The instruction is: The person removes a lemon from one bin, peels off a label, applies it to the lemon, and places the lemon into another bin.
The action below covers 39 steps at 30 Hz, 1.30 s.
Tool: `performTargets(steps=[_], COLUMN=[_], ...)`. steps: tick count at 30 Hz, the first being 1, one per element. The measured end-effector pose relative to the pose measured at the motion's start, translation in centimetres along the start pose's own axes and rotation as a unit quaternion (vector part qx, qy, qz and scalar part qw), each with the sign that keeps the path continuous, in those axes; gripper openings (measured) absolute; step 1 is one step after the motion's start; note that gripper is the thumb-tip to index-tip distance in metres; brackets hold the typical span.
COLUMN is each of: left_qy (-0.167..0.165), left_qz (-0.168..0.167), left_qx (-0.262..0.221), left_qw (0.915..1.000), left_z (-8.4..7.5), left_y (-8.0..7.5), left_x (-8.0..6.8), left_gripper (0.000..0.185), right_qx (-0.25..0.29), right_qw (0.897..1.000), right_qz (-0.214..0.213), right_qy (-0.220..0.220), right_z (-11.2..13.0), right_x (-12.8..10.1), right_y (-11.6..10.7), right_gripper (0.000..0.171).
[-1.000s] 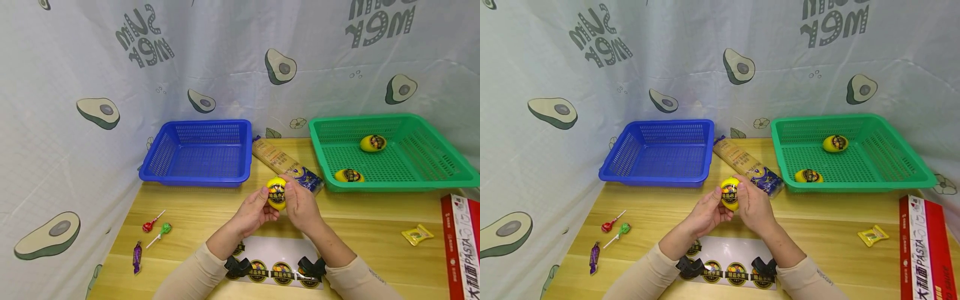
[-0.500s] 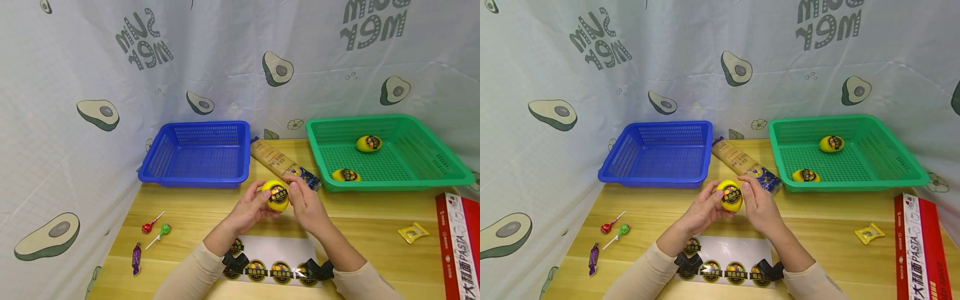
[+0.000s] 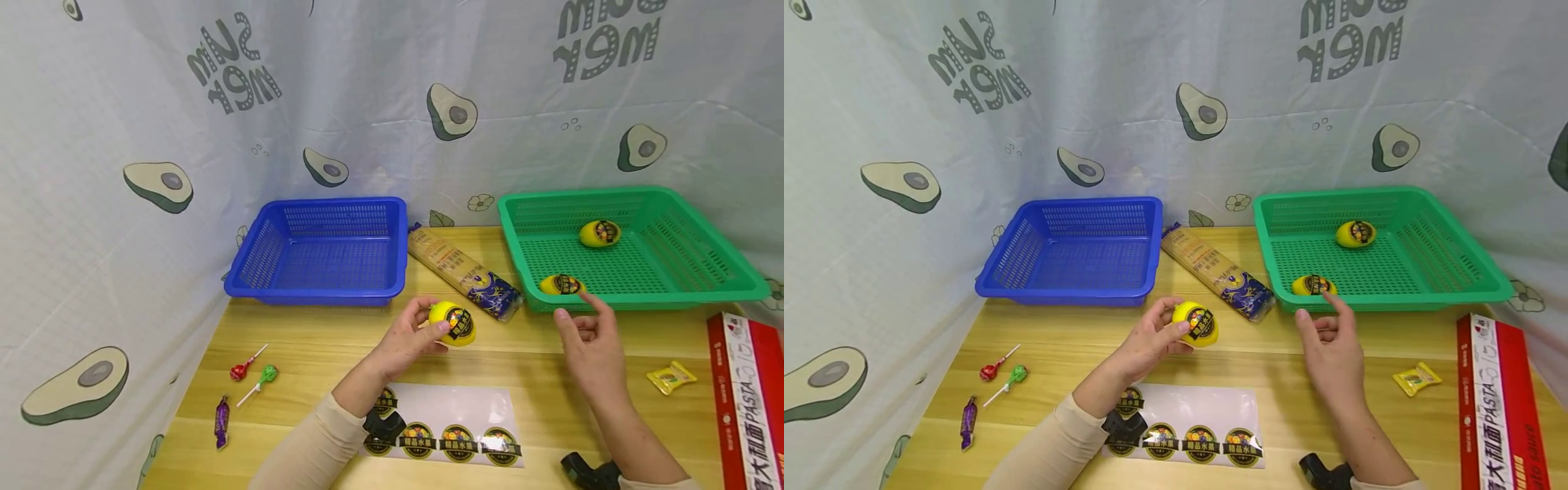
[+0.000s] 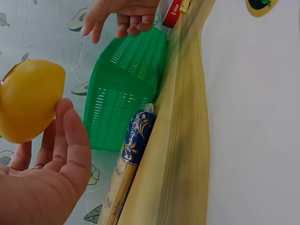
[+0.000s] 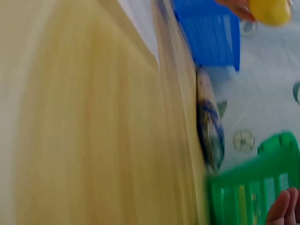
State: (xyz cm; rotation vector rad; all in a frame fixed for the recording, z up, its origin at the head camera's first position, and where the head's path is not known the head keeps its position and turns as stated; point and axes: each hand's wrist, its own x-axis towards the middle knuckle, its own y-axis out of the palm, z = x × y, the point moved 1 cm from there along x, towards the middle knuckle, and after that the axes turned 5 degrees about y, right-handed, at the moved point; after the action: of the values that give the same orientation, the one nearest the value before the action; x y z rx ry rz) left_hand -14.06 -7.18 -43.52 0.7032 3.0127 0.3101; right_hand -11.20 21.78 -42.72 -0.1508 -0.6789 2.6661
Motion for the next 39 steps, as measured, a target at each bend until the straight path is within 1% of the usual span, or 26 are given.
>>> performTargets(steps=[2,5,9,12,14,16,19,22,24,25,26,27,29,30,31,32,33,34,35,36,39], left_qy=[0.000,0.003,0.002,-0.005,-0.006,0.000,0.020,0.040,0.047,0.049,0.051,0.051,0.055,0.056,0.055,0.056,0.055,0.055,0.053,0.052,0.048], left_qz=[-0.006,-0.011,0.001,0.003,0.002,0.003,0.014,0.037,0.049,0.056,0.062,0.065,0.067,0.069,0.069,0.067,0.064,0.062,0.059,0.054,0.045], left_qx=[0.021,0.037,0.029,0.023,0.026,0.044,0.092,0.142,0.188,0.214,0.248,0.286,0.365,0.398,0.424,0.446,0.463,0.473,0.479,0.483,0.485], left_qw=[0.9998,0.9992,0.9996,0.9997,0.9996,0.9990,0.9954,0.9884,0.9799,0.9739,0.9654,0.9546,0.9271,0.9131,0.9012,0.8908,0.8826,0.8772,0.8742,0.8726,0.8722], left_z=[0.0,0.0,-0.1,-0.3,-0.8,-1.5,-3.0,-4.1,-4.7,-4.9,-5.0,-5.0,-5.0,-4.8,-4.7,-4.5,-4.2,-4.0,-3.7,-3.5,-2.8], left_y=[0.0,0.0,0.2,0.5,0.9,1.4,2.4,3.5,4.2,4.6,5.1,5.5,6.3,6.6,7.0,7.3,7.5,7.8,8.0,8.1,8.5], left_x=[0.0,-0.1,0.1,0.8,1.7,2.9,5.3,8.1,9.9,10.9,11.9,12.7,14.3,15.1,15.7,16.3,16.8,17.2,17.5,17.9,18.5], left_gripper=[0.048,0.048,0.052,0.053,0.053,0.058,0.065,0.064,0.060,0.059,0.059,0.061,0.064,0.065,0.065,0.065,0.066,0.065,0.065,0.065,0.063], right_qx=[0.020,0.052,0.065,0.065,0.064,0.071,0.080,0.076,0.063,0.059,0.053,0.049,0.044,0.043,0.043,0.040,0.037,0.034,0.032,0.028,0.020], right_qw=[0.998,0.993,0.988,0.984,0.983,0.982,0.981,0.982,0.984,0.985,0.986,0.986,0.987,0.987,0.987,0.987,0.988,0.988,0.988,0.988,0.989], right_qz=[-0.034,-0.060,-0.053,-0.049,-0.050,-0.052,-0.054,-0.051,-0.047,-0.045,-0.044,-0.043,-0.040,-0.039,-0.039,-0.040,-0.041,-0.042,-0.042,-0.043,-0.042], right_qy=[0.041,0.085,0.130,0.156,0.163,0.168,0.168,0.165,0.158,0.155,0.154,0.151,0.147,0.147,0.147,0.148,0.147,0.146,0.146,0.144,0.141], right_z=[-0.8,-1.7,-2.8,-3.3,-3.6,-3.8,-3.9,-3.9,-3.8,-3.8,-3.8,-3.7,-3.7,-3.7,-3.7,-3.7,-3.7,-3.8,-3.8,-3.9,-4.2], right_x=[1.1,2.8,4.4,5.1,5.4,5.6,5.8,5.9,6.0,6.0,5.9,5.9,5.8,5.8,5.8,5.8,5.8,5.8,5.8,5.8,5.8], right_y=[-1.3,-3.3,-5.5,-6.2,-6.3,-6.3,-6.1,-6.0,-5.8,-5.9,-5.9,-5.9,-5.9,-5.9,-5.9,-5.9,-5.8,-5.8,-5.8,-5.8,-6.0], right_gripper=[0.063,0.066,0.073,0.077,0.078,0.077,0.076,0.075,0.075,0.074,0.074,0.074,0.073,0.073,0.072,0.072,0.072,0.073,0.073,0.073,0.074])
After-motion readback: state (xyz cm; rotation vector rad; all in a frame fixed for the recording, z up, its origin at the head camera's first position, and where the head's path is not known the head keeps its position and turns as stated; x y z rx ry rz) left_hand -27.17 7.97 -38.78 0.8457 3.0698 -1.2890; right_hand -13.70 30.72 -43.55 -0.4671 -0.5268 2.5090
